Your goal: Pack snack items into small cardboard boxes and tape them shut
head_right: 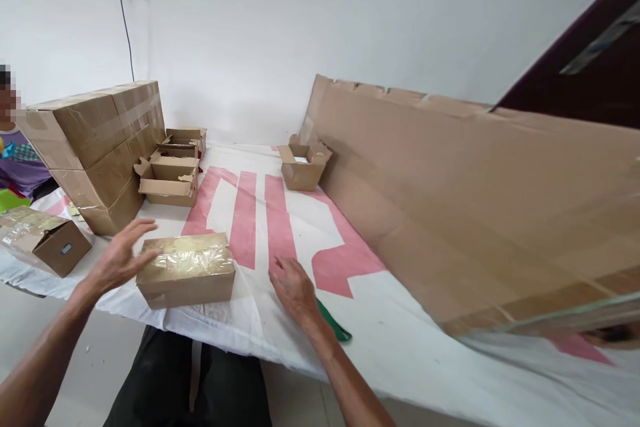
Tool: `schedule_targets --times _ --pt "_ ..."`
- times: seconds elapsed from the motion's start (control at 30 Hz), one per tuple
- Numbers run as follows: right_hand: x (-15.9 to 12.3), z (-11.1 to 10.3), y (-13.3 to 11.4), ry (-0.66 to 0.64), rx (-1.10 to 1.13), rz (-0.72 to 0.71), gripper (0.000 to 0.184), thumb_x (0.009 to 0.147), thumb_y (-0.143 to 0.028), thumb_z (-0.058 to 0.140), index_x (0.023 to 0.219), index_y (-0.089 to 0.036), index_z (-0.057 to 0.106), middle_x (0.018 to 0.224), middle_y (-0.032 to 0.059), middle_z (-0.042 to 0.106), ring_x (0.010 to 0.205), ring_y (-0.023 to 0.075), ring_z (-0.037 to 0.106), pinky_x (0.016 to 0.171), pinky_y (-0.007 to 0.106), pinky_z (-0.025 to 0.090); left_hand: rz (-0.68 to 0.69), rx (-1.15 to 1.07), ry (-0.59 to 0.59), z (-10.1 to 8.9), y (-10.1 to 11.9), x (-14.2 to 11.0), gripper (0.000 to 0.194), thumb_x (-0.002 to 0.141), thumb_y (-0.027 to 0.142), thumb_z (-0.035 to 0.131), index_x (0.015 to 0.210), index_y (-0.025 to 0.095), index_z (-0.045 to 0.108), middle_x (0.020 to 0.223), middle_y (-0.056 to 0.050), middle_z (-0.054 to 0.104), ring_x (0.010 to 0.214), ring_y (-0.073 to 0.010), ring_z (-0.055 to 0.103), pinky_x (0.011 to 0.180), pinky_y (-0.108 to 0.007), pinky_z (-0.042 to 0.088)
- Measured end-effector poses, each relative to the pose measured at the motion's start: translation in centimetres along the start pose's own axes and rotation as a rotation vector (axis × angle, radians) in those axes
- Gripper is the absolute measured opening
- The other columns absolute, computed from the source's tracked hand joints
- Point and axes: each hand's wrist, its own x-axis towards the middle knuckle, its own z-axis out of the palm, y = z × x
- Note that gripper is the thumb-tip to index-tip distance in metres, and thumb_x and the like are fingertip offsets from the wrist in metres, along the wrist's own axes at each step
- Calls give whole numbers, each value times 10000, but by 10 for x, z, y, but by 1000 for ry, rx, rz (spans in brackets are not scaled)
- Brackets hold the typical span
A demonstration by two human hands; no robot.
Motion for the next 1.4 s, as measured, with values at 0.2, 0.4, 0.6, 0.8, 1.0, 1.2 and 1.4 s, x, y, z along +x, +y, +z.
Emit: schedule_targets --times 0.2,0.4,0.6,0.8,1.0,1.2,1.4 --pt "-43 -47 33 -90 -429 34 398 951 -550 561 1128 -234 724 1095 162 720 1085 386 659 944 525 554 -279 -332 37 -1 -52 -49 456 950 591 595 1160 222 761 1446 -158 702 1353 -344 650 1018 -446 600" --pt "-63 -55 35 -187 -500 181 492 944 -586 456 1196 -221 670 1121 143 724 1115 357 691 942 477 559 -255 -665 141 35 -41 -47 357 890 530 736 982 188 781 1351 -153 746 1165 -296 740 1034 -416 588" --pt "-50 -51 21 -113 -419 294 376 879 -555 438 961 -244 634 1012 150 737 1015 358 704 861 473 555 -297 -770 158 38 -44 -48 358 795 508 854 947 188 803 1347 -148 740 1105 -294 759 951 -388 606" --pt "-16 -20 -55 -63 313 543 624 806 -784 654 1035 -205 691 839 77 744 699 235 676 597 343 536 -328 -741 136 38 -39 -49 403 803 536 850 1032 206 845 1512 -166 649 1437 -383 589 1070 -444 575" --pt "2 21 -128 -96 647 501 646 805 -827 714 1021 -219 687 799 19 709 573 152 622 487 263 481 -250 -736 95 38 -33 -46 351 867 470 782 1112 228 851 1507 -142 667 1497 -363 537 1200 -471 492" --pt "-21 19 -137 -156 631 466 684 853 -853 651 1090 -212 689 787 27 700 560 155 610 496 277 490 -264 -740 132 35 -38 -58 292 838 358 783 1093 229 840 1514 -134 628 1433 -357 587 950 -358 638" --pt "6 -20 -159 -242 525 333 646 946 -815 552 1139 -208 660 845 41 675 580 148 550 534 301 496 -260 -819 120 36 -40 -68 339 820 407 852 1111 234 843 1556 -150 581 1429 -365 590 912 -350 665"
